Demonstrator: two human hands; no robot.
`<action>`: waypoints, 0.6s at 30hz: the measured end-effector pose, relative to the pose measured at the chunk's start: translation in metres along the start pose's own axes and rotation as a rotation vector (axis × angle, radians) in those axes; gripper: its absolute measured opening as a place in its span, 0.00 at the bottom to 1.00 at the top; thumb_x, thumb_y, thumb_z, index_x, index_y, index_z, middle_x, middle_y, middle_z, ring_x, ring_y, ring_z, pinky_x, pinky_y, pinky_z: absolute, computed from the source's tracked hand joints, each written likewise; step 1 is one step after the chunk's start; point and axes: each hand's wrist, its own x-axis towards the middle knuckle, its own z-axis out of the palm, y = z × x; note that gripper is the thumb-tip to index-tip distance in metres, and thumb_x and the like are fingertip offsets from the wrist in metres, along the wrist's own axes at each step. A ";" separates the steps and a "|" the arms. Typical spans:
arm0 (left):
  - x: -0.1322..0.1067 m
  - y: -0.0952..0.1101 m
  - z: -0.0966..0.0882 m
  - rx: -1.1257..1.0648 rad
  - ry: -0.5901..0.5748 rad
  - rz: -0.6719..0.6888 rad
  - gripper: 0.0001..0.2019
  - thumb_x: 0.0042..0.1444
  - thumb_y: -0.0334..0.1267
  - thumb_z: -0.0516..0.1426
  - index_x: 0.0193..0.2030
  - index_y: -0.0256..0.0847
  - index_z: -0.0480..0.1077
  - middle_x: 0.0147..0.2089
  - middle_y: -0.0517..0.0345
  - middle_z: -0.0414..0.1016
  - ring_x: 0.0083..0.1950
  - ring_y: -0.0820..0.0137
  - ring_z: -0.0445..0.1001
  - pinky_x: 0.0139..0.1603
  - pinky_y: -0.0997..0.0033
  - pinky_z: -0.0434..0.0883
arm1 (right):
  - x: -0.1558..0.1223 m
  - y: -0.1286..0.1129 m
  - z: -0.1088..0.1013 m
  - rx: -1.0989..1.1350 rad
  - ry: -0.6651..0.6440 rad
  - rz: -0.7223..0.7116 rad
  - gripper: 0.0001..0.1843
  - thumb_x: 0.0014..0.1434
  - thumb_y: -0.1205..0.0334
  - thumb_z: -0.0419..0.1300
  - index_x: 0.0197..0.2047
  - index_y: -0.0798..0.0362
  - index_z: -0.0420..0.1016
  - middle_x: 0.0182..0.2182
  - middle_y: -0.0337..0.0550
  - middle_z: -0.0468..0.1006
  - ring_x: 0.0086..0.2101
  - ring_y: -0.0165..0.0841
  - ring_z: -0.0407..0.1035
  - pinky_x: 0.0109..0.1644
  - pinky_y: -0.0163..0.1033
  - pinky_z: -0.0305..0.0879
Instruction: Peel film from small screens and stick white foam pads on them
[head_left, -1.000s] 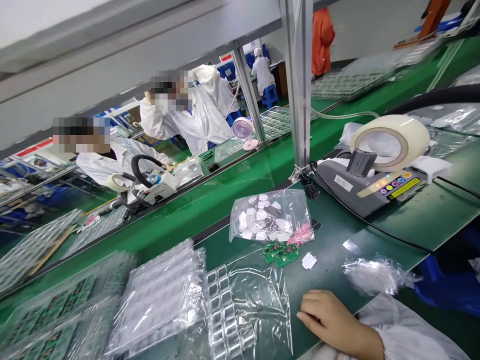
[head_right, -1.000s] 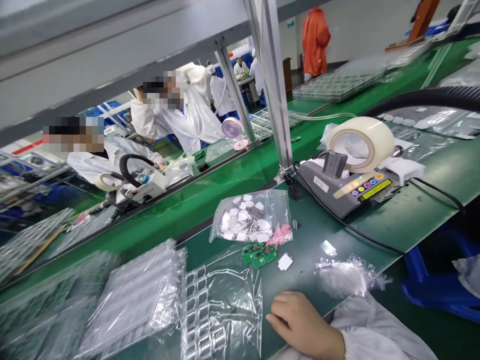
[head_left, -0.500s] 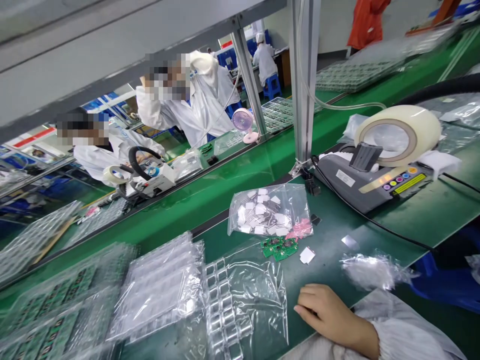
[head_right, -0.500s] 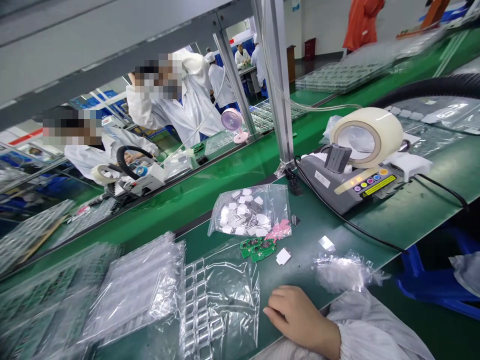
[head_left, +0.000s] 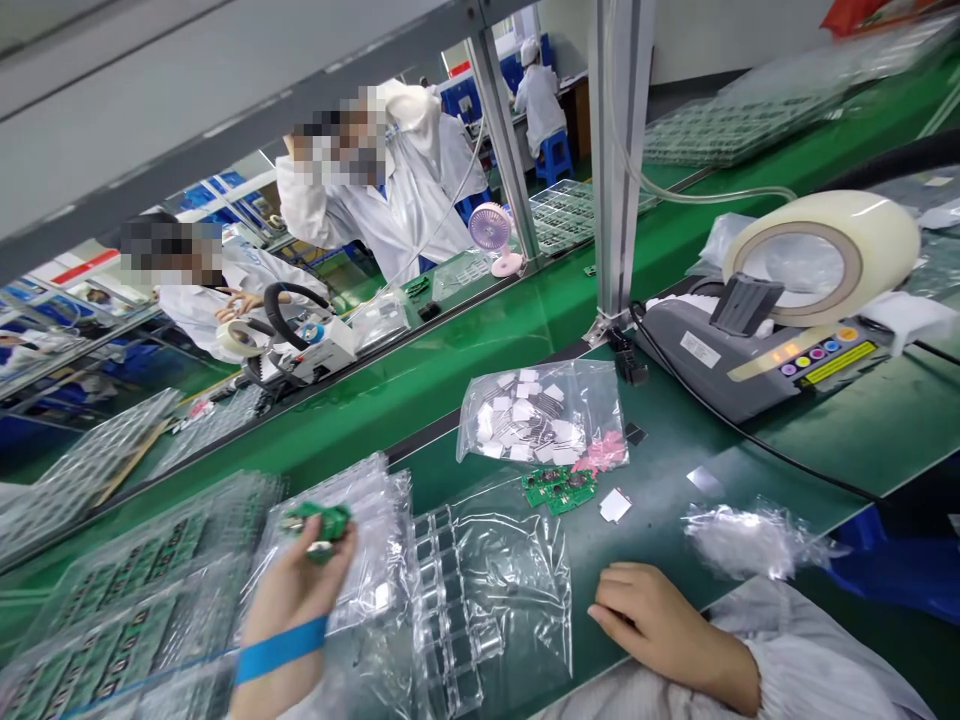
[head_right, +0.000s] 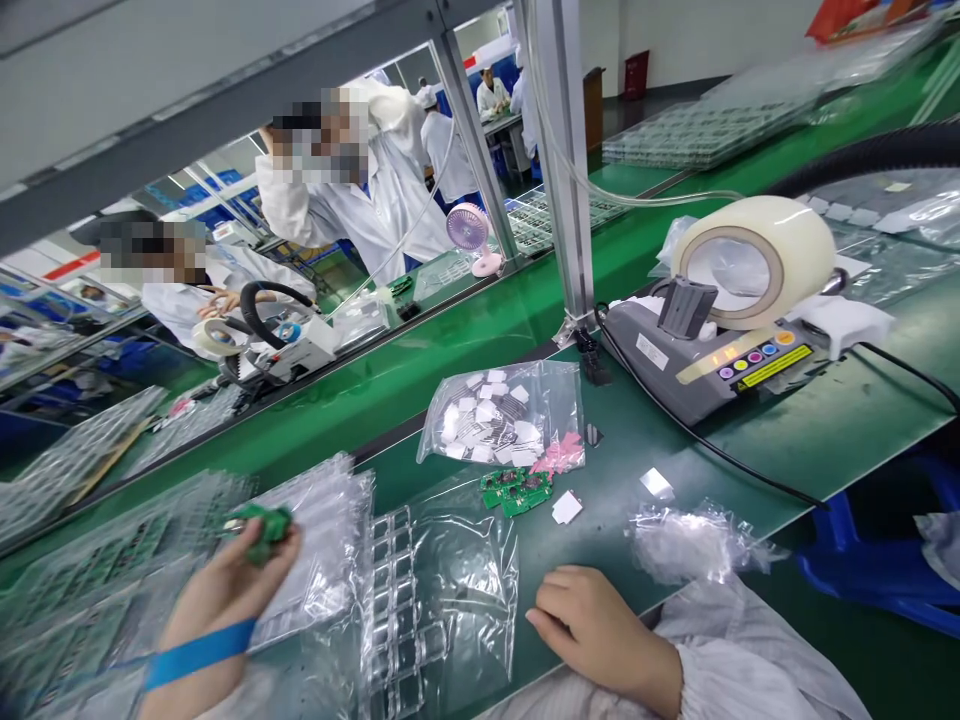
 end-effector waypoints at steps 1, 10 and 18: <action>0.000 -0.015 0.009 0.007 -0.017 -0.068 0.12 0.61 0.26 0.45 0.31 0.37 0.66 0.30 0.57 0.70 0.29 0.77 0.71 0.28 0.79 0.73 | 0.000 0.000 -0.001 0.004 -0.003 -0.004 0.21 0.66 0.57 0.43 0.23 0.53 0.61 0.22 0.37 0.66 0.25 0.28 0.58 0.30 0.35 0.51; -0.031 -0.119 0.073 0.093 -0.199 -0.375 0.12 0.54 0.19 0.51 0.24 0.33 0.67 0.24 0.56 0.71 0.26 0.75 0.71 0.29 0.74 0.75 | 0.002 0.003 -0.006 0.054 0.000 -0.033 0.21 0.66 0.57 0.44 0.22 0.53 0.61 0.21 0.37 0.65 0.26 0.28 0.58 0.30 0.35 0.51; -0.049 -0.152 0.093 0.099 -0.348 -0.349 0.10 0.52 0.21 0.54 0.23 0.36 0.67 0.24 0.61 0.70 0.27 0.77 0.71 0.34 0.73 0.73 | 0.003 0.005 -0.009 0.089 0.008 -0.049 0.21 0.66 0.58 0.43 0.22 0.53 0.61 0.21 0.37 0.65 0.26 0.28 0.58 0.29 0.36 0.50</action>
